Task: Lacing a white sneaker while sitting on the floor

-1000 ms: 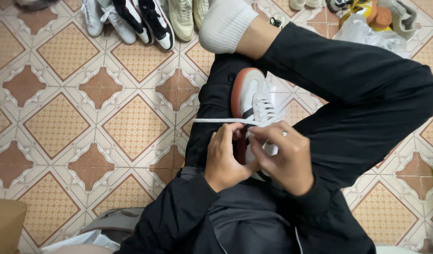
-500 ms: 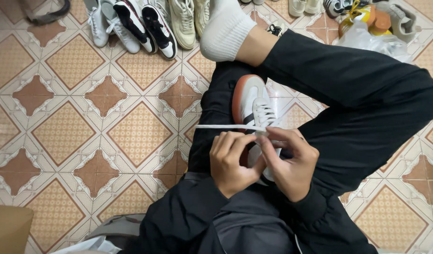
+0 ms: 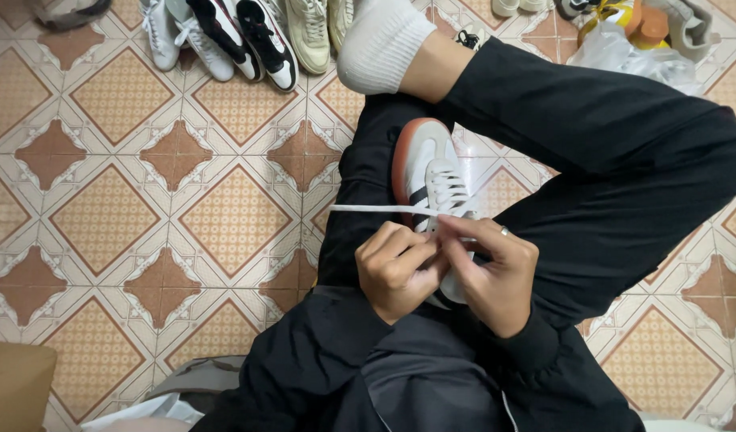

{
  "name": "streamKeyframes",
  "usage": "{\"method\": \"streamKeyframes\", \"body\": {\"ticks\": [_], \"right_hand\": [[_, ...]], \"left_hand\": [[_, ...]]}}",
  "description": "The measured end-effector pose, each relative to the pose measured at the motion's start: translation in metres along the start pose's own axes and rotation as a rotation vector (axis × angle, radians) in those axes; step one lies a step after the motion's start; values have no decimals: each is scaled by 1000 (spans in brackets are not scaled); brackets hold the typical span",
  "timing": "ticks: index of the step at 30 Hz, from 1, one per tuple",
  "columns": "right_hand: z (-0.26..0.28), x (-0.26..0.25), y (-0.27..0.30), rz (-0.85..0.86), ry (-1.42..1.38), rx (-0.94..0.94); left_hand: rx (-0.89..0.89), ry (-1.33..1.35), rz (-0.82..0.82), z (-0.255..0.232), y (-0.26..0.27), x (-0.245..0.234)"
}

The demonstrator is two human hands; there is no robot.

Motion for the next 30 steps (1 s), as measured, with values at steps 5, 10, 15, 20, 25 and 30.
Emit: {"method": "streamKeyframes", "body": {"ticks": [5, 10, 15, 20, 25, 30], "right_hand": [[20, 6, -8, 69, 141, -87], [27, 15, -15, 171, 264, -119], [22, 21, -15, 223, 200, -149], [16, 20, -9, 191, 133, -142], [6, 19, -4, 158, 61, -109], [-18, 22, -2, 153, -127, -10]], "left_hand": [[47, 40, -17, -11, -9, -5], [79, 38, -12, -15, -12, -4], [113, 17, -37, -22, -15, -7], [112, 1, -37, -26, -18, -10], [100, 15, -34, -20, -11, -9], [77, 23, -28, -17, -10, -10]]}}
Point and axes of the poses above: each hand's wrist, its own y-axis away from the middle knuckle, its own x-axis out of the palm, z = x × y, the point moved 10 cm from there along -y, towards the middle knuckle, and after that the axes turned 12 degrees about y, right-handed, at the moved point
